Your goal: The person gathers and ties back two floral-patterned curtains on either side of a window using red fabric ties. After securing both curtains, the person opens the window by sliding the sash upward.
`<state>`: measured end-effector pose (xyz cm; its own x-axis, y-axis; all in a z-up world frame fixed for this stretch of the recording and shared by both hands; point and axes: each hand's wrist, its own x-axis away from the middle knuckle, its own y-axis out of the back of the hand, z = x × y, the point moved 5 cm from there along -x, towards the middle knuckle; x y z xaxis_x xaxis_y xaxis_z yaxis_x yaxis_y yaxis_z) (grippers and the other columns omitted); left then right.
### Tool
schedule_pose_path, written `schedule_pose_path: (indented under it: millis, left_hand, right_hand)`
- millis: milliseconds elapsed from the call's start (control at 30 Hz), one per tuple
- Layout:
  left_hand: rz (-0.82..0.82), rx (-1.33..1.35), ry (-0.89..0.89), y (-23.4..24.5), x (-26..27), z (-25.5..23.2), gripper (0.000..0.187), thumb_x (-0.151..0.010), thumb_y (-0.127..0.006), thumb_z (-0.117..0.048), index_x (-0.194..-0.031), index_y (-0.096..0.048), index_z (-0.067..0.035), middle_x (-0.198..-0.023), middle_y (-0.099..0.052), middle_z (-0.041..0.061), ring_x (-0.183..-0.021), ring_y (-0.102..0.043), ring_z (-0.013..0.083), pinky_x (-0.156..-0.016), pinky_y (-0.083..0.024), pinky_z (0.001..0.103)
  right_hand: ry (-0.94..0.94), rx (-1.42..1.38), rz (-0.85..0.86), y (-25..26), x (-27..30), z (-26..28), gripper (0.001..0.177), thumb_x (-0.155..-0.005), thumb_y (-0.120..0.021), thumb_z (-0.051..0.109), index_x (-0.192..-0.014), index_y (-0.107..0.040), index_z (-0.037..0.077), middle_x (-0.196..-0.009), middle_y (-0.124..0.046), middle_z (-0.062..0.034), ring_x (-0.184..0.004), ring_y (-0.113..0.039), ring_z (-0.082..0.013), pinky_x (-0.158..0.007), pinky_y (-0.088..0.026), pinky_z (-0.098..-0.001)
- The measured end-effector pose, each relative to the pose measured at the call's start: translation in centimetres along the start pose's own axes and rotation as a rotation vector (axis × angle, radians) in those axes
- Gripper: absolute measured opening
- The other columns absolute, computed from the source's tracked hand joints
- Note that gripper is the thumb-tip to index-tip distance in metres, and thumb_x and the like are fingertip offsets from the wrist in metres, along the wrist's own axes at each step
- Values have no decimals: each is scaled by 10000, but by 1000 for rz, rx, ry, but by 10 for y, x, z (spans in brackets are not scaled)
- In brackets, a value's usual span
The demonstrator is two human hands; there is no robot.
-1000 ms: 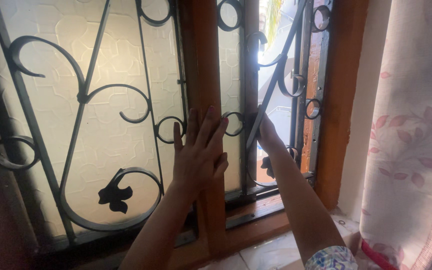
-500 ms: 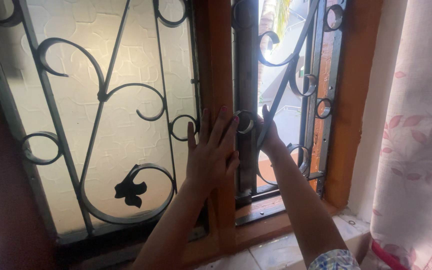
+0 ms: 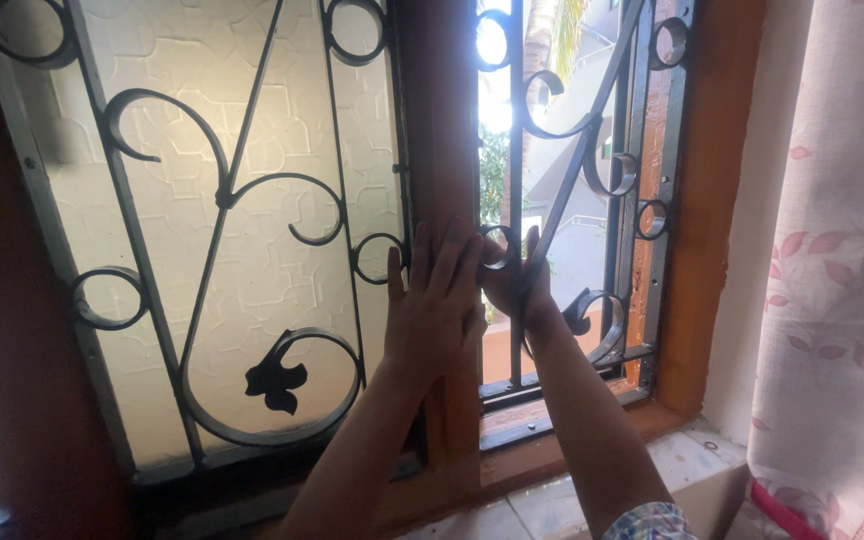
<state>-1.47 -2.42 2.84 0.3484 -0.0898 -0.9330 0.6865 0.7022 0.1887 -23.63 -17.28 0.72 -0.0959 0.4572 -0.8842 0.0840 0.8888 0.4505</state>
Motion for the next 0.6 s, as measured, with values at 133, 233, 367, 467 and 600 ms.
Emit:
schedule_pose_path:
  millis: [133,233,367,467,600]
  left_hand:
    - [6,12,8,-2,0,1,810,-805,-688,-319,-1546,-432,-112,-1651,-291,160,-1526,-265,458,-1195,-162,705]
    - [10,5,-4,-2,-1,0,826,-798,-699,-334,-1538,-418,-96,-1641,-280,168,-1510,-261,471,-1177,-167,716]
    - [34,7,7,0,0,1,845,-803,-704,-342,-1560,-405,-112,-1655,-273,145,-1533,-264,450,-1199,-161,707]
    - [80,-31,19,-1,0,2,862,-804,-695,-347,-1575,-388,-111,-1656,-262,136,-1536,-260,430,-1203,-151,700]
    - [181,-93,1,2,12,5,825,-889,-632,-390,-1603,-330,-110,-1699,-207,90,-1573,-219,338,-1233,-134,672]
  right_hand:
    - [-38,-392,-5,6,7,4,769,-937,-346,653,-1414,-456,60,-1406,-546,-128,-1317,-489,-285,-1148,-336,-488]
    - [-118,-2029,215,5,8,11,866,-901,-352,723,-1427,-445,41,-1427,-528,-165,-1336,-475,-309,-1148,-326,-480]
    - [-209,-2668,582,-6,13,16,997,-852,-361,816,-1443,-429,16,-1455,-504,-214,-1361,-458,-340,-1148,-311,-470]
    - [38,-2768,527,-9,14,8,1008,-1065,-352,758,-1562,-424,-117,-1428,-538,-237,-1323,-507,-325,-1178,-348,-413]
    - [747,-3036,417,28,41,4,806,-1348,-272,462,-1500,-351,-326,-1342,-520,-392,-1250,-495,-461,-1087,-374,-502]
